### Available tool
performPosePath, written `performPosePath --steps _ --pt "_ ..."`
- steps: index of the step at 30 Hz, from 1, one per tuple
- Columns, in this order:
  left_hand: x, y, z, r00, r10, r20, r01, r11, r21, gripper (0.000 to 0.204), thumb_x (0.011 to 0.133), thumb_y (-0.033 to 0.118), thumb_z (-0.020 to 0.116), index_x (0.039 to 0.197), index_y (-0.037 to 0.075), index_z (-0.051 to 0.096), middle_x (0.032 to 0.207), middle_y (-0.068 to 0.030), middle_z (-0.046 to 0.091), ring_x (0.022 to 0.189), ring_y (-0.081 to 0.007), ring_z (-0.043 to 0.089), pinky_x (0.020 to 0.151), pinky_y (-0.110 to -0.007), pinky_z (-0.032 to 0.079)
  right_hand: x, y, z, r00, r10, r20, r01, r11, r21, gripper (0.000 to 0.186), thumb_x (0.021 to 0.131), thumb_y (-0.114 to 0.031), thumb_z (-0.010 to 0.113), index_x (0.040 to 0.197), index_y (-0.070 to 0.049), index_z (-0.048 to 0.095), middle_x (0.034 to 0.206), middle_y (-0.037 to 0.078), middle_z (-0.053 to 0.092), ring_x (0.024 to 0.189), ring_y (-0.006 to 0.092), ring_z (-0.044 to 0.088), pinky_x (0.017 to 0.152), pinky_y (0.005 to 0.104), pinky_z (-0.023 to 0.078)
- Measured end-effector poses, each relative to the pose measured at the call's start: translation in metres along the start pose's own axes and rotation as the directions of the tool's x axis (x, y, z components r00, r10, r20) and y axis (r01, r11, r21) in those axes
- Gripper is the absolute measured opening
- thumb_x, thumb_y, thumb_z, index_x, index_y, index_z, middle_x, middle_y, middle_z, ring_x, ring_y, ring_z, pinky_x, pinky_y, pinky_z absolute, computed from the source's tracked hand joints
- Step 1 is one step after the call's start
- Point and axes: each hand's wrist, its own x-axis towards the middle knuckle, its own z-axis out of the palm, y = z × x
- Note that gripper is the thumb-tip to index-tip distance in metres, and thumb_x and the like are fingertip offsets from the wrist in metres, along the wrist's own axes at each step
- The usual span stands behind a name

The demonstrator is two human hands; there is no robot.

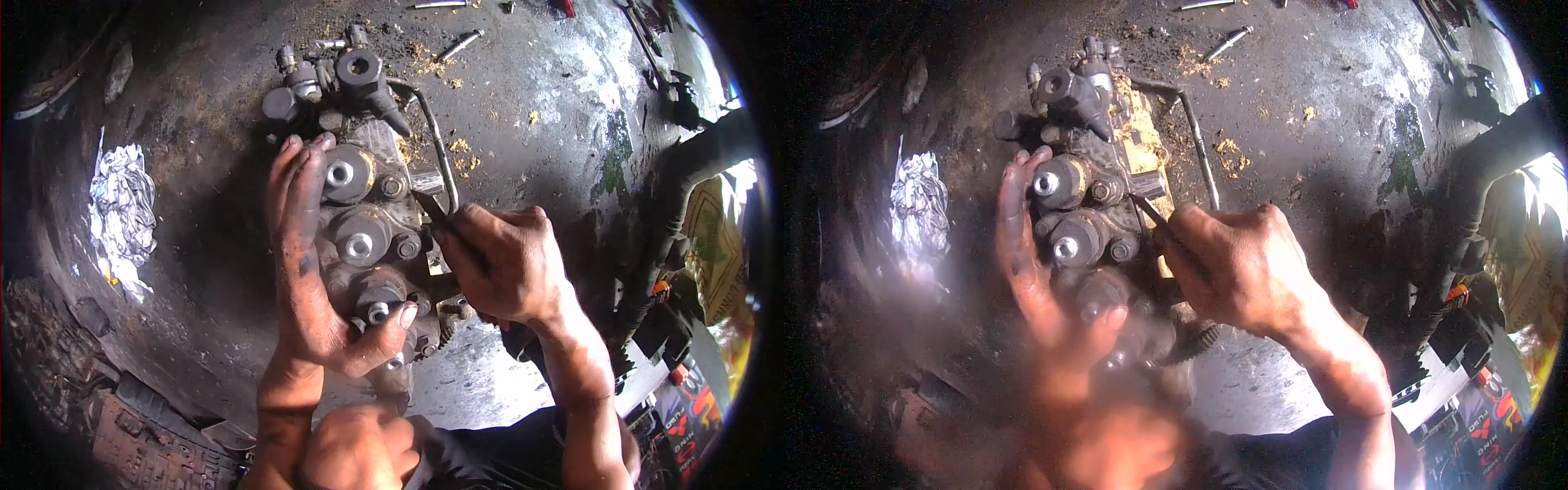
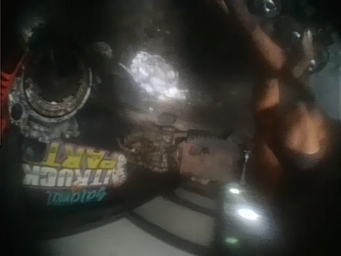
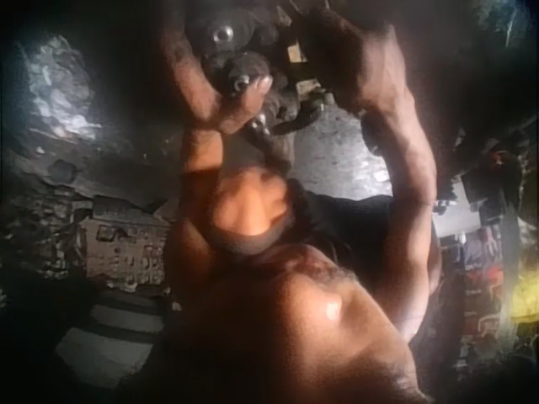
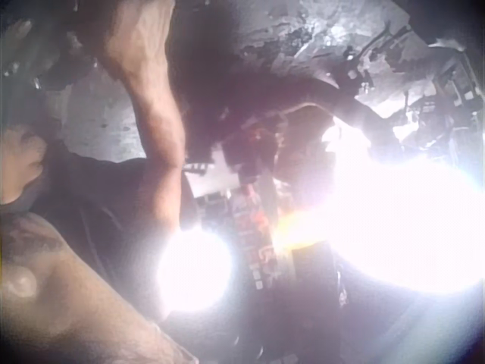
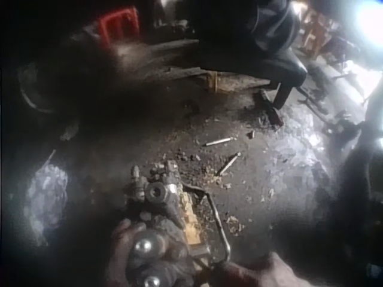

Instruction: The person uses a flat-bladed tool to scrape debris and accumulated grime from the exterior surfaces and recessed areas of a disassembled engine component while it sits on a garage floor.

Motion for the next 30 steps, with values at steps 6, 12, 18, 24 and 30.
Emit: performPosePath --steps 6,12,18,24,30 --pt "-0.002 -0.002 0.001 0.998 -0.063 0.026 0.065 0.994 -0.091 0.116 0.074 0.059 0.072 0.150 -0.005 0.013 0.150 -0.0269 0.028 0.136 -0.0369 0.035 0.113 -0.047 0.031 -0.007 -0.020 -0.016 0.907 0.386 -0.168 -0.371 0.922 0.112 0.010 0.088 -0.008 0.062 0.079 -0.003 0.060 0.061 0.016 0.060 0.051 0.0279 0.065 0.047 0.0380 0.048" --pt "-0.004 -0.004 0.005 0.997 -0.071 -0.039 0.064 0.984 -0.168 0.113 0.073 0.052 0.075 0.150 -0.005 0.013 0.149 -0.0261 0.030 0.136 -0.0352 0.036 0.113 -0.047 0.030 0.001 -0.023 -0.015 0.963 0.266 0.050 -0.266 0.964 -0.004 0.013 0.089 -0.012 0.063 0.081 -0.003 0.059 0.063 0.017 0.059 0.058 0.0366 0.064 0.052 0.0417 0.049" --pt "-0.002 -0.001 0.004 0.998 -0.070 0.010 0.070 0.967 -0.244 0.108 0.073 0.041 0.072 0.150 -0.005 0.012 0.150 -0.0242 0.029 0.135 -0.0345 0.037 0.113 -0.046 0.030 -0.011 -0.019 -0.009 0.983 0.100 -0.156 -0.103 0.995 -0.015 0.014 0.088 -0.011 0.065 0.080 -0.001 0.060 0.064 0.017 0.060 0.056 0.0337 0.064 0.052 0.0390 0.049" --pt "0.000 -0.004 0.013 0.996 -0.017 -0.089 -0.005 0.971 -0.237 0.102 0.067 0.040 0.072 0.146 -0.007 0.027 0.145 -0.0291 0.030 0.137 -0.0474 0.024 0.112 -0.059 0.021 -0.003 -0.019 -0.025 0.859 0.503 -0.094 -0.492 0.863 0.117 0.017 0.094 -0.013 0.059 0.086 0.001 0.065 0.060 0.005 0.060 0.055 0.0062 0.054 0.049 0.0276 0.044" --pt "-0.003 -0.001 0.014 0.990 -0.105 -0.098 0.070 0.946 -0.316 0.102 0.067 0.039 0.071 0.146 -0.007 0.026 0.145 -0.0296 0.029 0.138 -0.0477 0.023 0.112 -0.058 0.021 0.002 -0.002 -0.020 0.947 0.316 0.055 -0.319 0.947 0.042 0.014 0.095 -0.013 0.061 0.087 -0.001 0.062 0.065 0.006 0.060 0.058 0.0123 0.059 0.055 0.0300 0.046"
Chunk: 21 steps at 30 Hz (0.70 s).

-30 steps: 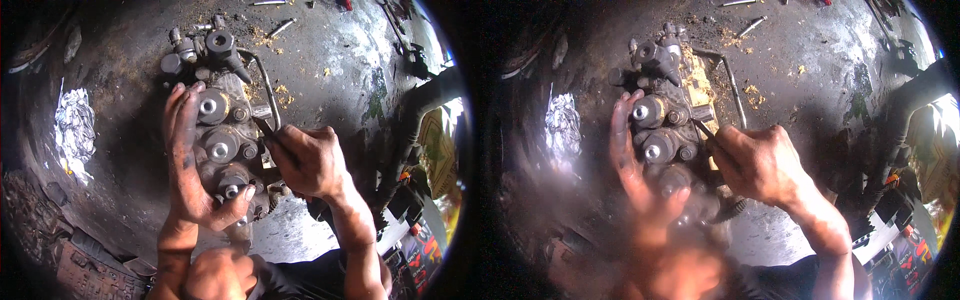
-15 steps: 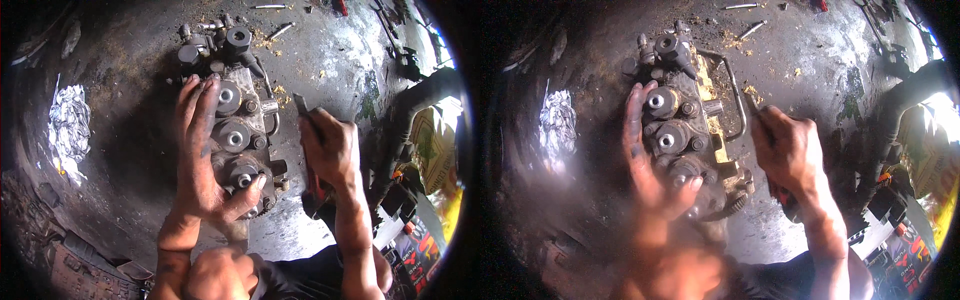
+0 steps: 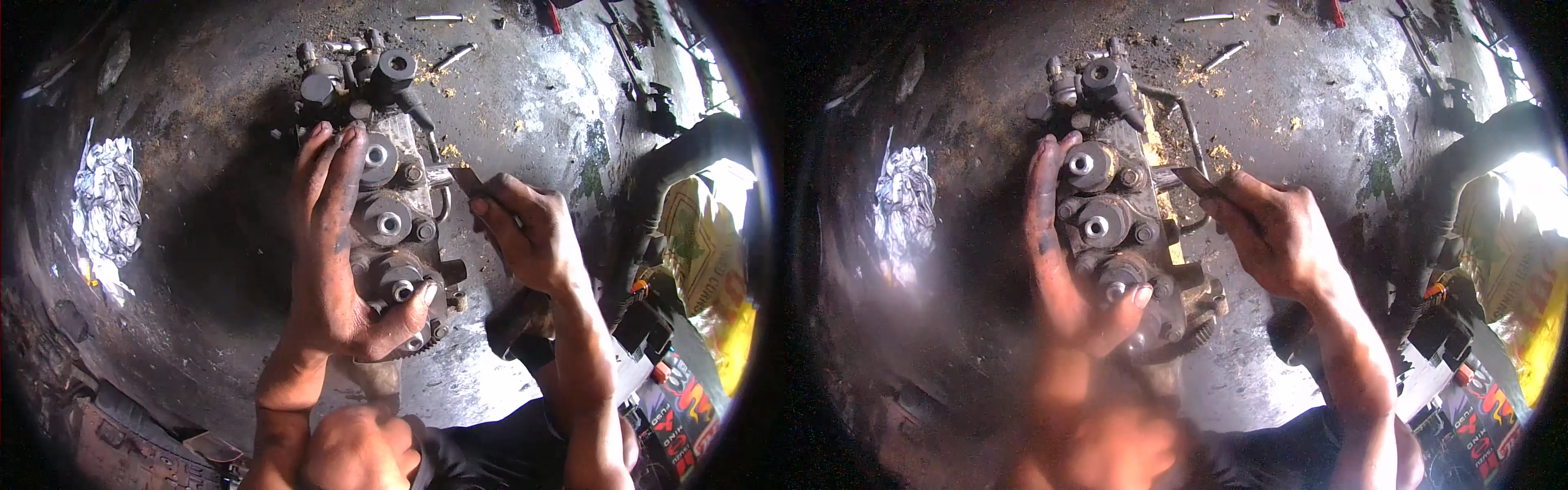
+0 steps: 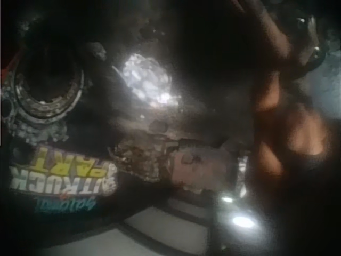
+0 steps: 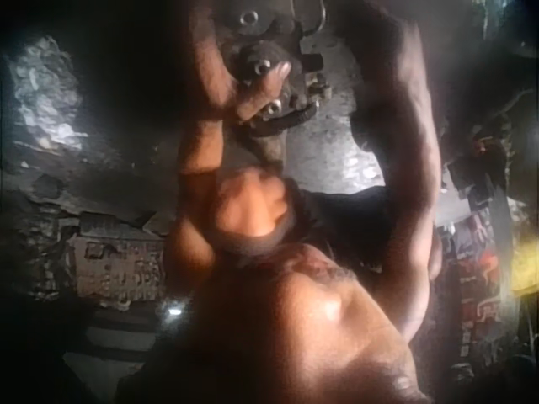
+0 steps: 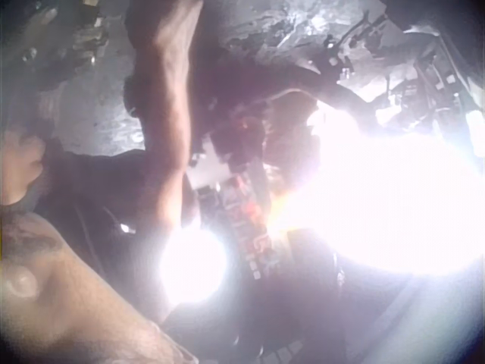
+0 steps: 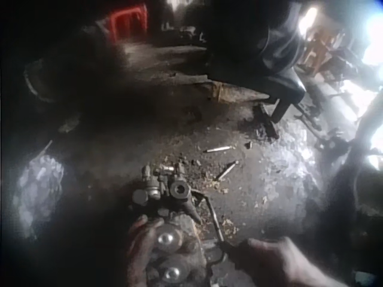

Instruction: The person uses a flat-bladed tool to scrape debris and accumulated grime from the exterior surfaces and recessed areas of a disassembled engine component while it sits on a garage floor.

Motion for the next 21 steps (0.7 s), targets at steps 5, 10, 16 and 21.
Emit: performPosePath --steps 5,10,16,21 --pt "0.002 0.000 0.001 1.000 0.005 0.021 -0.005 1.000 0.009 0.101 0.067 0.038 0.070 0.146 -0.007 0.026 0.145 -0.0301 0.029 0.138 -0.0478 0.023 0.112 -0.058 0.021 0.008 0.015 0.021 0.991 -0.114 -0.069 0.119 0.990 0.080 0.010 0.093 -0.011 0.061 0.091 -0.001 0.061 0.071 0.010 0.061 0.062 0.0173 0.060 0.060 0.0310 0.047" --pt "-0.002 -0.004 0.002 1.000 0.012 0.003 -0.012 1.000 0.029 0.102 0.067 0.040 0.069 0.146 -0.008 0.026 0.146 -0.0303 0.029 0.138 -0.0475 0.023 0.113 -0.057 0.019 0.012 0.025 0.037 0.950 -0.270 -0.156 0.280 0.959 0.044 0.007 0.089 -0.010 0.066 0.094 -0.005 0.064 0.074 0.013 0.059 0.065 0.0306 0.062 0.059 0.0379 0.049" --pt "0.001 -0.001 -0.001 1.000 0.017 0.016 -0.018 0.999 0.028 0.102 0.067 0.039 0.069 0.145 -0.009 0.026 0.145 -0.0304 0.030 0.138 -0.0473 0.024 0.113 -0.057 0.020 0.017 0.038 0.063 0.877 -0.333 -0.346 0.401 0.905 0.145 0.009 0.082 0.000 0.069 0.088 -0.002 0.062 0.073 0.012 0.059 0.063 0.0312 0.059 0.057 0.0385 0.047" --pt "0.004 0.002 -0.012 0.991 0.026 0.128 -0.037 0.996 0.085 0.105 0.072 0.029 0.070 0.151 -0.005 0.009 0.150 -0.0221 0.030 0.136 -0.0323 0.037 0.113 -0.045 0.030 0.028 0.048 0.073 0.764 -0.456 -0.456 0.518 0.856 0.012 0.014 0.077 0.003 0.071 0.085 -0.001 0.061 0.071 0.012 0.057 0.061 0.0314 0.058 0.054 0.0402 0.045"
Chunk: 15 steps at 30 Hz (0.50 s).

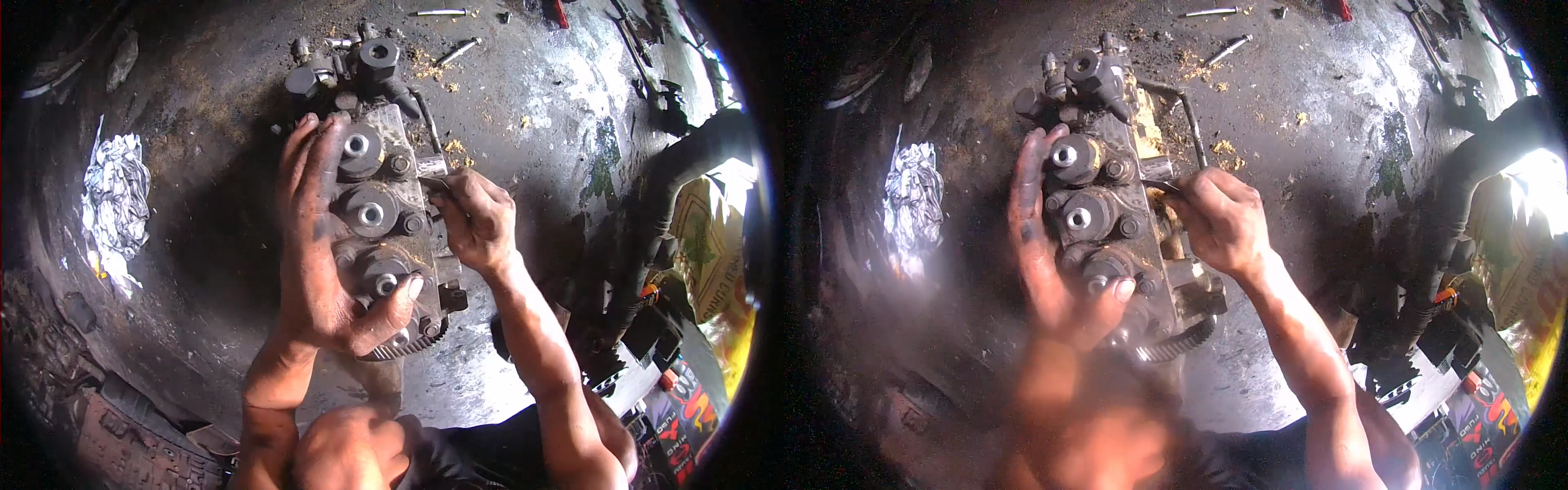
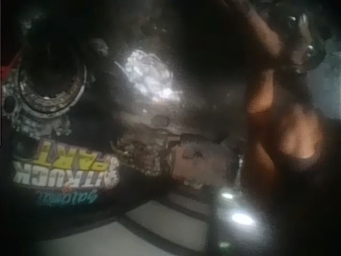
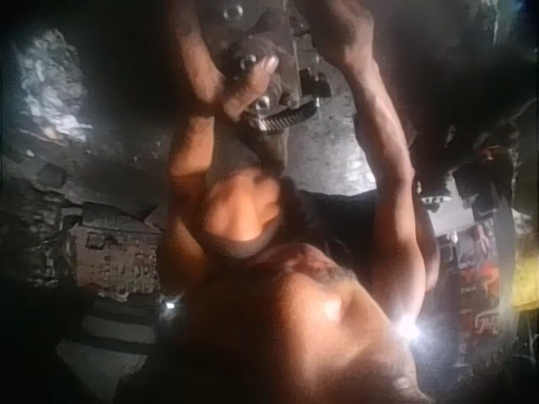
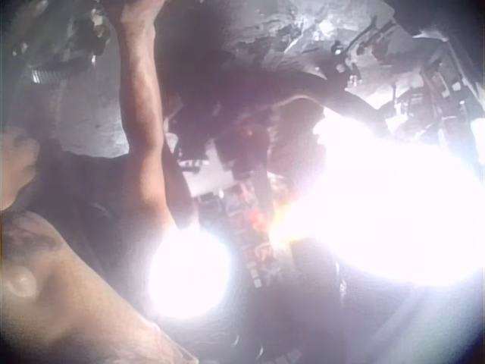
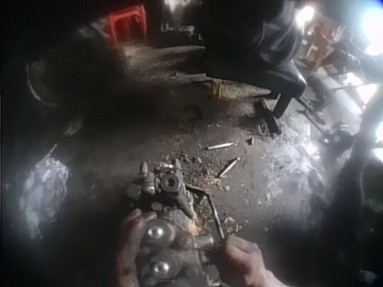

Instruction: The person uses a flat-bladed tool to scrape debris and accumulated grime from the exterior surfaces and recessed areas of a disassembled engine component while it sits on a garage floor.

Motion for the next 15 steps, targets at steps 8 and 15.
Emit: performPosePath --steps 8,15 --pt "-0.002 -0.002 0.005 0.995 0.042 -0.093 -0.044 0.999 -0.017 0.104 0.069 0.035 0.068 0.147 -0.011 0.017 0.148 -0.0322 0.023 0.139 -0.0445 0.025 0.115 -0.053 0.020 -0.003 -0.002 0.015 0.986 0.028 -0.162 -0.020 0.998 0.052 0.013 0.078 0.002 0.071 0.084 -0.001 0.060 0.073 0.013 0.060 0.061 0.0319 0.059 0.054 0.0387 0.047" --pt "0.001 0.002 0.009 0.995 0.044 -0.087 -0.055 0.989 -0.139 0.106 0.070 0.027 0.069 0.148 -0.012 0.009 0.149 -0.0309 0.023 0.138 -0.0397 0.029 0.115 -0.047 0.023 -0.010 -0.001 0.009 0.976 0.053 -0.212 -0.035 0.995 0.092 0.010 0.079 0.002 0.070 0.084 0.000 0.061 0.067 0.013 0.057 0.056 0.0304 0.058 0.050 0.0378 0.045"
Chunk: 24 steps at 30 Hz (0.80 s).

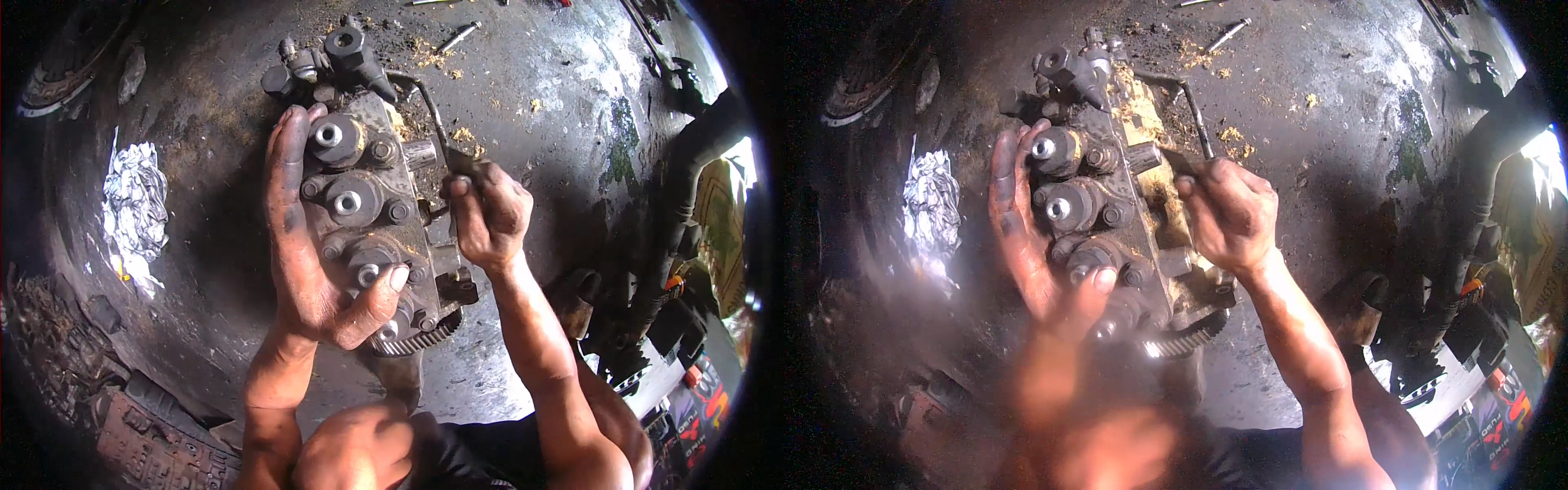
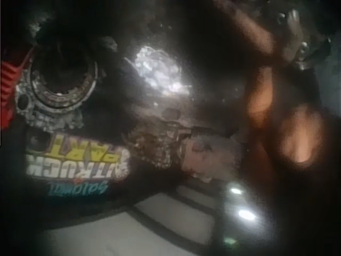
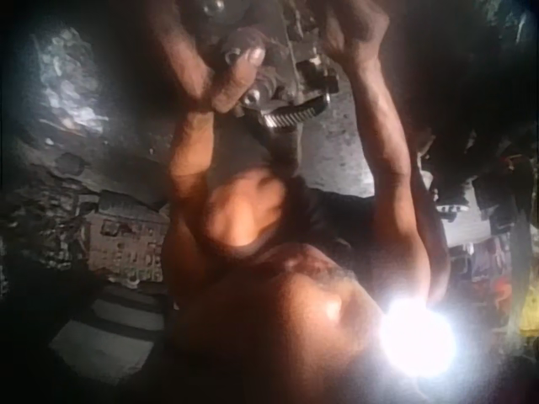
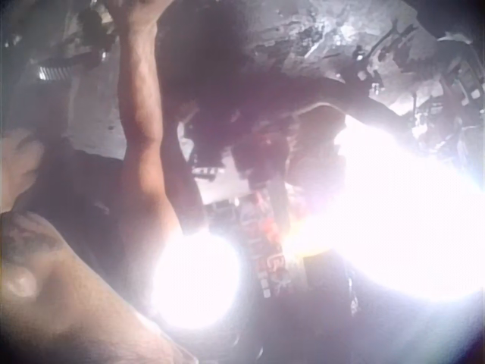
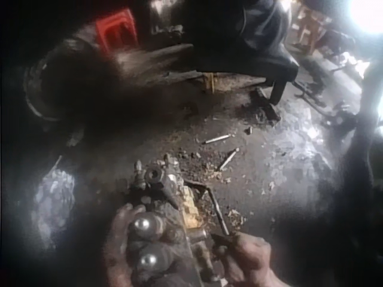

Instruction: The person uses a flat-bladed tool to scrape debris and accumulated grime from the exterior surfaces and recessed areas of a disassembled engine component while it sits on a garage floor.

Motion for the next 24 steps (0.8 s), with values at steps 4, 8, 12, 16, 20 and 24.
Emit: performPosePath --steps 4,8,12,16,20,24 --pt "0.003 0.002 0.000 1.000 0.003 -0.006 -0.003 1.000 -0.024 0.106 0.071 0.025 0.068 0.149 -0.012 0.006 0.148 -0.0305 0.024 0.137 -0.0385 0.030 0.114 -0.047 0.026 0.000 -0.009 0.001 0.990 0.087 0.107 -0.083 0.996 -0.034 0.009 0.080 0.002 0.069 0.084 0.000 0.061 0.067 0.013 0.056 0.056 0.0306 0.058 0.051 0.0376 0.045" --pt "0.001 0.000 0.000 1.000 0.004 -0.005 -0.004 1.000 -0.020 0.106 0.071 0.026 0.068 0.149 -0.012 0.006 0.148 -0.0306 0.024 0.137 -0.0382 0.031 0.114 -0.047 0.026 0.000 -0.007 0.006 0.996 0.073 0.047 -0.073 0.997 0.013 0.009 0.081 0.001 0.069 0.083 0.000 0.060 0.067 0.013 0.057 0.057 0.0305 0.059 0.051 0.0377 0.045" --pt "0.002 -0.001 -0.001 1.000 0.023 -0.014 -0.024 0.999 -0.043 0.105 0.071 0.026 0.068 0.148 -0.013 0.007 0.148 -0.0311 0.023 0.137 -0.0385 0.031 0.114 -0.047 0.026 0.002 -0.013 0.006 0.991 0.125 0.044 -0.126 0.992 0.017 0.011 0.082 0.001 0.068 0.080 -0.002 0.058 0.066 0.012 0.056 0.055 0.0286 0.058 0.051 0.0367 0.045" --pt "0.002 -0.004 -0.001 0.999 0.033 -0.002 -0.033 0.999 0.022 0.104 0.071 0.026 0.068 0.148 -0.013 0.009 0.148 -0.0318 0.023 0.137 -0.0390 0.031 0.115 -0.047 0.025 -0.001 -0.004 0.000 0.998 0.050 0.040 -0.050 0.999 -0.009 0.010 0.082 0.000 0.069 0.081 -0.002 0.059 0.064 0.011 0.055 0.053 0.0275 0.057 0.049 0.0362 0.044" --pt "-0.001 -0.005 -0.002 0.999 0.035 -0.012 -0.034 0.999 0.041 0.103 0.071 0.027 0.068 0.147 -0.014 0.010 0.148 -0.0318 0.023 0.137 -0.0395 0.030 0.115 -0.048 0.024 0.004 -0.008 -0.005 0.997 0.013 0.080 -0.011 1.000 -0.021 0.010 0.082 -0.002 0.070 0.081 -0.002 0.060 0.064 0.011 0.056 0.052 0.0283 0.056 0.050 0.0368 0.044" --pt "0.000 -0.003 0.002 0.999 0.008 -0.044 -0.010 0.999 -0.049 0.103 0.072 0.027 0.068 0.147 -0.014 0.011 0.148 -0.0321 0.023 0.137 -0.0402 0.030 0.115 -0.048 0.024 0.011 -0.019 -0.009 0.978 0.133 0.162 -0.132 0.991 -0.016 0.010 0.084 -0.006 0.070 0.081 -0.002 0.061 0.065 0.013 0.059 0.054 0.0300 0.060 0.052 0.0375 0.046"
